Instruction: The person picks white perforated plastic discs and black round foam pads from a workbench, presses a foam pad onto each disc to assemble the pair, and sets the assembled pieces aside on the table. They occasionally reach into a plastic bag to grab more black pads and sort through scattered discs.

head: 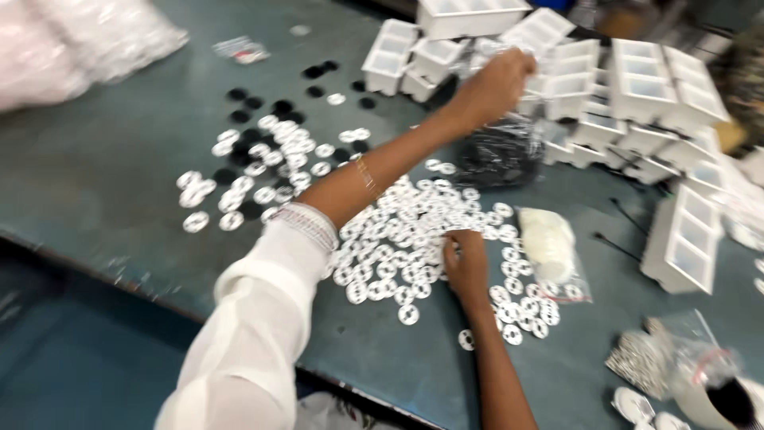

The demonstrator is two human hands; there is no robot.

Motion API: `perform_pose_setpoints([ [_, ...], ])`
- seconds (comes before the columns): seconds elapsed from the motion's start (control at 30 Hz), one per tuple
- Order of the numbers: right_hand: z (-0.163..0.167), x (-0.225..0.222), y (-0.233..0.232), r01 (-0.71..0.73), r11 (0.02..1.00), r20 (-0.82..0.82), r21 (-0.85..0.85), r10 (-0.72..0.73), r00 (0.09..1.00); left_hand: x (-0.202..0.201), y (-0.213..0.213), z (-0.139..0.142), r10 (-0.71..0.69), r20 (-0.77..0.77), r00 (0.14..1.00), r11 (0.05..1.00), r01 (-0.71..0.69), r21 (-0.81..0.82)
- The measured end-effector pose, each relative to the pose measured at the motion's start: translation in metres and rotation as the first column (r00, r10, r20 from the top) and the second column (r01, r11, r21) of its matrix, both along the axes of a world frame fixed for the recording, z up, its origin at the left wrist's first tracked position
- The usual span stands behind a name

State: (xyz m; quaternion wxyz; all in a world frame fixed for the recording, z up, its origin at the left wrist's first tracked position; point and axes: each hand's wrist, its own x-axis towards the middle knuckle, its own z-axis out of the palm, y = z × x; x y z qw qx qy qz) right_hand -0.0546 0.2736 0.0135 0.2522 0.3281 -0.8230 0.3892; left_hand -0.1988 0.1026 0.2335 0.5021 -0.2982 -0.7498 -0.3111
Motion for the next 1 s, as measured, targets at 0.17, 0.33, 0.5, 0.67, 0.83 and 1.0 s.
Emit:
perform_pose_setpoints([
  [0.17,0.011,0.014,-0.012,-0.031,0.995,-0.047,0.097,0.035,0.998,0.158,-0.094,-0.108,0.094,0.221,0.971,0.995,-0.088,-0.040],
  [0.33,0.026,0.030,-0.033,-0.071,0.993,-0.039,0.099,0.075,0.996,0.248,-0.263,-0.176,0.353,0.662,0.661,0.758,-0.617,0.212],
  [0.5,0.044,0.046,-0.077,-0.134,0.978,0.049,0.163,0.127,0.991,0.243,-0.374,-0.212,0.547,0.607,0.576,0.799,-0.575,-0.173],
  [0.67,0.060,0.073,-0.116,-0.257,0.952,0.165,0.169,0.229,0.959,0.220,-0.402,-0.208,0.446,0.741,0.501,0.891,-0.326,-0.316],
  [0.83,0.063,0.079,-0.137,-0.286,0.933,0.251,0.219,0.230,0.940,0.224,-0.395,-0.216,0.493,0.635,0.595,0.864,-0.423,-0.274],
  [1.0,0.048,0.070,-0.163,-0.337,0.909,0.238,0.246,0.280,0.930,0.224,-0.387,-0.229,0.599,0.451,0.662,0.796,-0.556,-0.240],
])
